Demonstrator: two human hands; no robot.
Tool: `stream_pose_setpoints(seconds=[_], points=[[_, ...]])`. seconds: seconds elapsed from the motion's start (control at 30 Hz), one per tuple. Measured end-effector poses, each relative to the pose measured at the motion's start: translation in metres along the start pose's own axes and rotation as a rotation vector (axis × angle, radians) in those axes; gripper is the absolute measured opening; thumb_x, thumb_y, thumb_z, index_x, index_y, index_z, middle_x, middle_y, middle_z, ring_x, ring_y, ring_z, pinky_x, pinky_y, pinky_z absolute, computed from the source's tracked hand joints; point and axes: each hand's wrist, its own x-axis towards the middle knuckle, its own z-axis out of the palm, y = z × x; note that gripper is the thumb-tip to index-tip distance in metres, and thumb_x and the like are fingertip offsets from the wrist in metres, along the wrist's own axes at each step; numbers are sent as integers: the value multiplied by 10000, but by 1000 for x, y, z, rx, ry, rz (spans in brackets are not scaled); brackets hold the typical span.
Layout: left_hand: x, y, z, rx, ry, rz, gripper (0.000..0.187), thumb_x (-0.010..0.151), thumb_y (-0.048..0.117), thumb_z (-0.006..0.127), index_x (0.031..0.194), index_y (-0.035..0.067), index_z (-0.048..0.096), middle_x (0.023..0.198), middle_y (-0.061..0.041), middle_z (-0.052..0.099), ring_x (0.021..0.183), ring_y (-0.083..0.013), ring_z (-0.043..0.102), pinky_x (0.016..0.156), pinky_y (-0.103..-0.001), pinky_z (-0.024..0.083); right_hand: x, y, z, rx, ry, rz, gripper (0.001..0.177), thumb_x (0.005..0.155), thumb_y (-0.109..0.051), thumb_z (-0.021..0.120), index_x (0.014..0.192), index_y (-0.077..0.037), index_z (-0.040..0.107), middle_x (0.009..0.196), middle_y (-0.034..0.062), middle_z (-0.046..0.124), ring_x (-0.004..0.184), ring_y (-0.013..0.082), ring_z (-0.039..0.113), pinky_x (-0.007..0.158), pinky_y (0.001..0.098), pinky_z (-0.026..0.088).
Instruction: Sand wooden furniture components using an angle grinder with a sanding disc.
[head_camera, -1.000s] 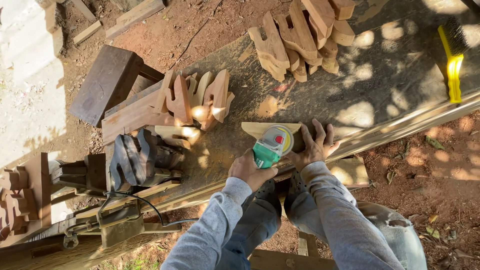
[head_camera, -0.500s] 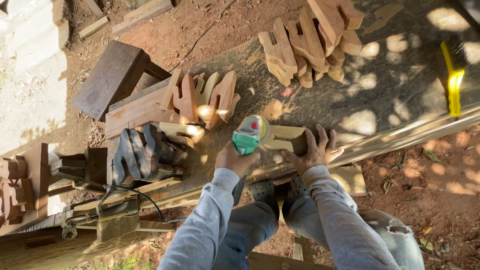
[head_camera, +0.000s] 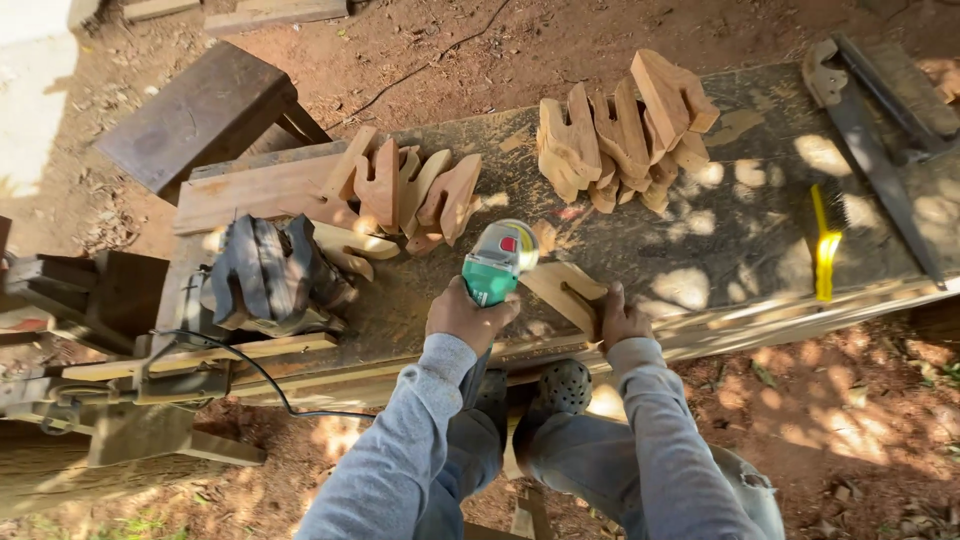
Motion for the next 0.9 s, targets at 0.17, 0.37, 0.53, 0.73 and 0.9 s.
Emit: stream_pose_setpoints(seconds=[0.17, 0.37, 0.53, 0.73, 0.9], points=[[3, -10, 12, 71, -64, 7, 553, 674, 363, 792, 1097, 81, 576, 983, -184, 700, 984, -396, 704, 881, -542, 556, -50, 3, 3, -171, 457, -276, 993, 684, -970, 445, 1334, -226, 553, 1203, 130, 638, 1143, 357, 643, 1020, 482, 472], [2, 11, 31, 217, -146, 30, 672, 643, 472, 757, 1146, 57, 591, 1138, -230, 692, 1153, -434, 644, 985, -543, 516, -56, -14, -8, -99, 451, -519, 1224, 514, -560, 875, 1581, -277, 348, 1628, 85, 297, 1535, 401, 129, 1162, 686, 41], [-1, 18, 59, 406, -276, 27, 701, 623, 480, 696, 1181, 71, 581, 1197, -224, 683, 1197, -421, 638, 1026, -513, 520, -23, 8, 17, -118, 619, -667, 1007, 513, -581, 832, 1444, -343, 532, 1587, -35, 409, 1522, 345, 215, 1109, 644, 117], [-3, 16, 70, 519, -395, 55, 634, 733, 451, 701, 1200, 46, 559, 1144, -266, 681, 1140, -450, 659, 987, -564, 540, 6, 29, 36, 22, 585, -695, 986, 509, -752, 772, 1407, -399, 569, 1527, -74, 473, 1506, 328, 255, 1070, 712, 80], [2, 15, 78, 547, -431, 57, 650, 792, 500, 696, 1233, 61, 508, 1157, -242, 674, 1153, -434, 651, 988, -564, 551, 16, 35, 47, 44, 765, -770, 759, 641, -722, 753, 1294, -342, 682, 1465, -58, 566, 1484, 297, 332, 1115, 601, -4]])
